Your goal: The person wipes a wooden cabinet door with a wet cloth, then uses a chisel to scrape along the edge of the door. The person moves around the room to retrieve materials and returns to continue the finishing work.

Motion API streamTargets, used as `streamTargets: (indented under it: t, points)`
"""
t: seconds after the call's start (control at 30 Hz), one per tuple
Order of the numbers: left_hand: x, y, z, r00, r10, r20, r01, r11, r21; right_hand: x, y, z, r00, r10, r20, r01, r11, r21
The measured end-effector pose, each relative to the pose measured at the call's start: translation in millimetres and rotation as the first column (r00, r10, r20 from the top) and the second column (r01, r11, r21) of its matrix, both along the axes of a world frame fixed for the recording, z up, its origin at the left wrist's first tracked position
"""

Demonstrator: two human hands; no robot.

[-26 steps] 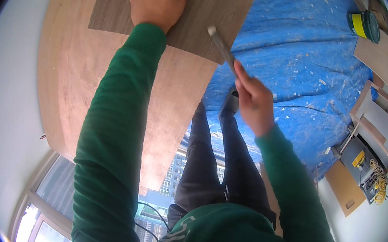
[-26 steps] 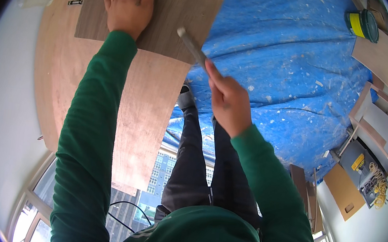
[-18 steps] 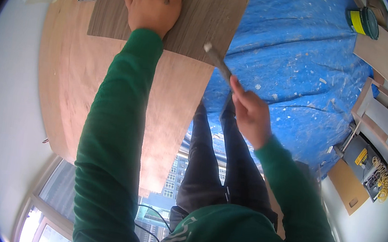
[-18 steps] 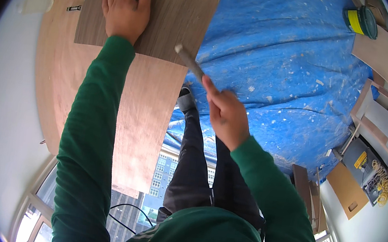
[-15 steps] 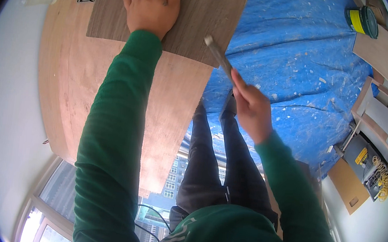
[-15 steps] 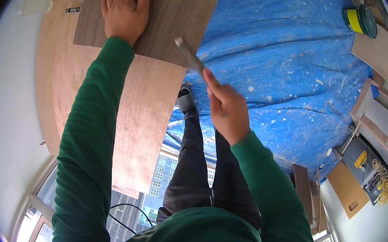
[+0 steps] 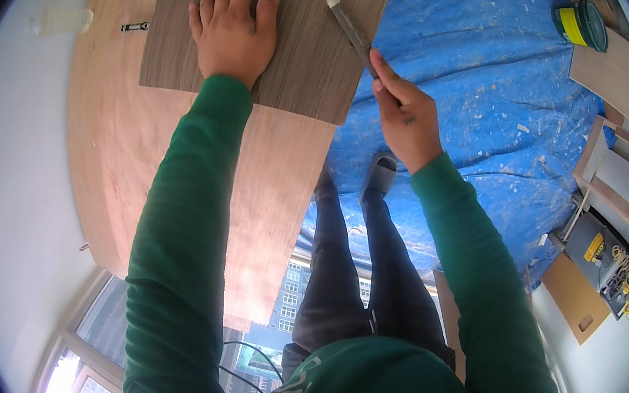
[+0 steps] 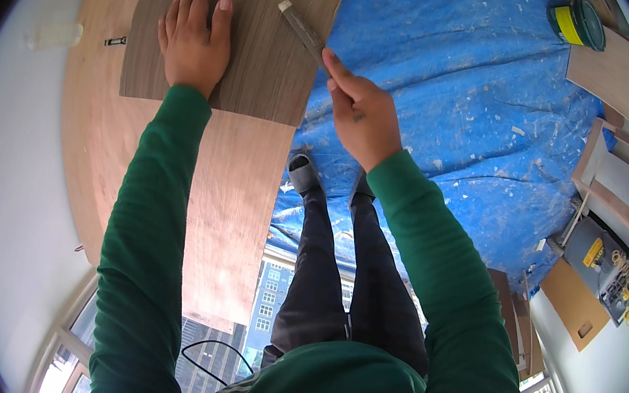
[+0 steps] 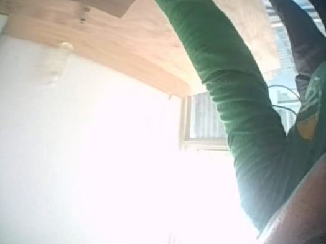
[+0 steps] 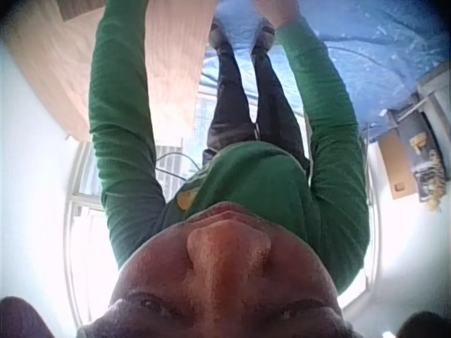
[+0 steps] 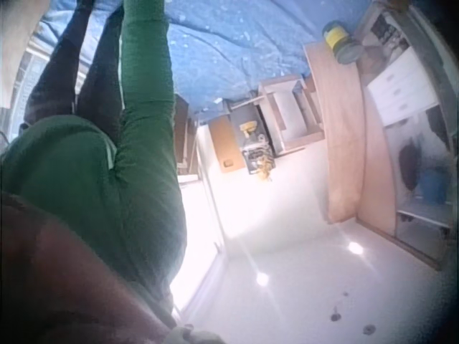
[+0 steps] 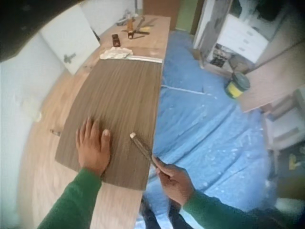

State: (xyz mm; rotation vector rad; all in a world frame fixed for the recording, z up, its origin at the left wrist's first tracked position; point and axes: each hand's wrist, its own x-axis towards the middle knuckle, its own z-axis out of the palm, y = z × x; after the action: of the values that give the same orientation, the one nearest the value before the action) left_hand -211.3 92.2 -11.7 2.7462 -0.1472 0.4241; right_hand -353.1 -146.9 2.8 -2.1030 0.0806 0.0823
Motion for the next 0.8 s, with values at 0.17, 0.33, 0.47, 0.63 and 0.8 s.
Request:
streamTargets:
  t: [0.17, 0.33, 0.47, 0.63, 0.8]
  points:
    - [-2, -1, 3, 0.999, 0.017, -0.039, -0.015, 0.999, 0.044, -69, -4, 4, 0.989, 0.145, -0.006, -0.145, 0.988, -0.044]
    - [-2, -2, 4, 0.998, 0.02, -0.06, -0.016, 0.998, 0.052, 6, 1, 4, 0.999, 0.033, -0.022, -0.032, 0.999, 0.031]
    - [1, -3, 5, 0.998, 0.017, -0.064, -0.012, 0.998, 0.068, -11, -10, 5, 0.99, 0.142, -0.025, -0.143, 0.986, -0.079]
    - [0, -4, 8, 0.996, 0.033, -0.082, -0.025, 0.995, 0.092, -70, -19, -3, 0.98, 0.191, 0.051, -0.187, 0.98, -0.063]
    - [-2, -6, 8, 0.997, 0.024, -0.079, -0.018, 0.997, 0.074, -6, 0, 5, 0.99, 0.144, 0.01, -0.144, 0.989, -0.031]
